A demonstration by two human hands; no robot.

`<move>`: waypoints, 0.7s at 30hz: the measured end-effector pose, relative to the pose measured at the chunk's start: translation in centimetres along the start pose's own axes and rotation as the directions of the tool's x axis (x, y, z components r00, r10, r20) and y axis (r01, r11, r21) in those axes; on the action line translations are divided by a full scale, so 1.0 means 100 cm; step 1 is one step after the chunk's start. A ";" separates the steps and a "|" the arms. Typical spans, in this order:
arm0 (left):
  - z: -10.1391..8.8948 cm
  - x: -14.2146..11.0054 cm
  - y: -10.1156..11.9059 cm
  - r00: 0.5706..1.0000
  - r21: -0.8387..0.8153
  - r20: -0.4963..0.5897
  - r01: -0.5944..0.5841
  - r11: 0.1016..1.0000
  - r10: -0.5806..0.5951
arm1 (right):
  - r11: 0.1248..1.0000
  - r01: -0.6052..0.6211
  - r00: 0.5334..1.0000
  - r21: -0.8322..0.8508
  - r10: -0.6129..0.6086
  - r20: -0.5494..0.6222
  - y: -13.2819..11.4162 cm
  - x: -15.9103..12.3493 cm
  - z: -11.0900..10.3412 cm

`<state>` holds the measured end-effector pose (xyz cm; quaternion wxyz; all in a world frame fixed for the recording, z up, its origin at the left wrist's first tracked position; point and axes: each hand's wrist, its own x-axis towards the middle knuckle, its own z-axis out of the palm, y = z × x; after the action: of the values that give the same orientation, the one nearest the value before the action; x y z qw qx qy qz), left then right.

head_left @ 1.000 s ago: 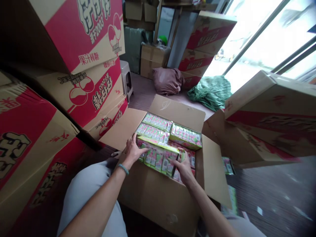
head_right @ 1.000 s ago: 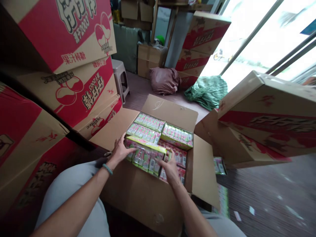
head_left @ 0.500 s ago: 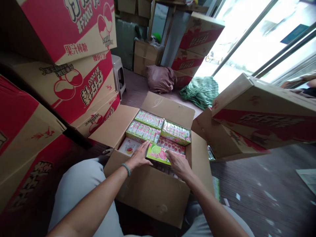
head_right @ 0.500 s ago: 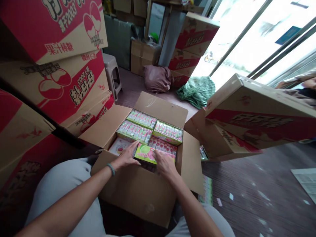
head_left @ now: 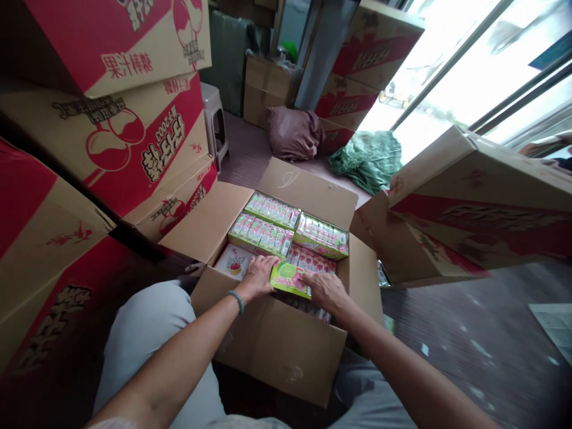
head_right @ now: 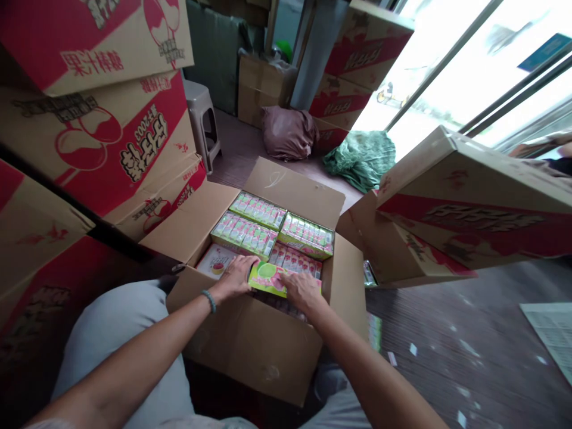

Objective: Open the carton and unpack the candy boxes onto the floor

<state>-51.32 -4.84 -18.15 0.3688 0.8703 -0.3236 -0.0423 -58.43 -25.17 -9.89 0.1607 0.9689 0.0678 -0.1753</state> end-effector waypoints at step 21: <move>0.017 -0.003 -0.011 1.000 -0.045 -0.009 -0.005 0.999 0.005 | 0.965 -0.136 0.984 0.226 0.159 -0.082 0.014 0.001 0.020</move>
<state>-51.47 -5.12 -20.16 0.3898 0.8612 -0.3230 -0.0448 -58.73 -27.17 -11.23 0.0618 0.9906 -0.0164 -0.1206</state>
